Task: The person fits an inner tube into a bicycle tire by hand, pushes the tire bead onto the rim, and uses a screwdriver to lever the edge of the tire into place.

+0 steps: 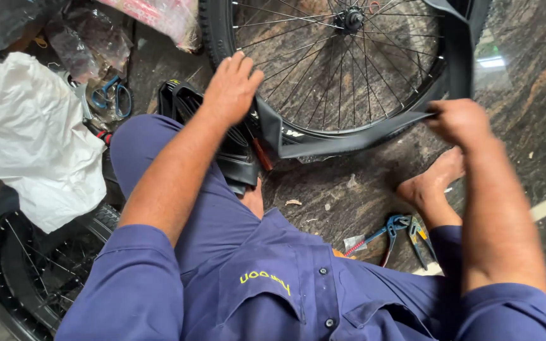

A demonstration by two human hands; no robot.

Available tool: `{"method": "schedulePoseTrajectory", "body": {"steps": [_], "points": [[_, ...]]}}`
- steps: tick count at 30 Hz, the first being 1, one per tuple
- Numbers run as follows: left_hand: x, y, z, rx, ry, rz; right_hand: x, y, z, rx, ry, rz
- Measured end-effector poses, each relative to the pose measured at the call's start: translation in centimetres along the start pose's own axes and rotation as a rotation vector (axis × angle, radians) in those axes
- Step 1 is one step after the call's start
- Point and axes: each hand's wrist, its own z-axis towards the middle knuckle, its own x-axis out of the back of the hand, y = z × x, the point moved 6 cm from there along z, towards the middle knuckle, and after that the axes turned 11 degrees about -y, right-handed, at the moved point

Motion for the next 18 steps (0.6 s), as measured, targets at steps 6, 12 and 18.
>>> {"method": "schedulePoseTrajectory", "body": {"steps": [6, 12, 18], "points": [[-0.2, 8.4, -0.7, 0.022, -0.533, -0.148, 6.0, -1.9, -3.1, -0.033, 0.074, -0.352], [-1.2, 10.0, 0.5, 0.049, -0.407, -0.219, 6.2, -20.0, -1.5, 0.662, 0.509, 0.138], [-3.9, 10.1, 0.4, -0.131, -0.212, -0.026, 0.1, -20.3, 2.9, 0.479, 0.273, 0.125]]}}
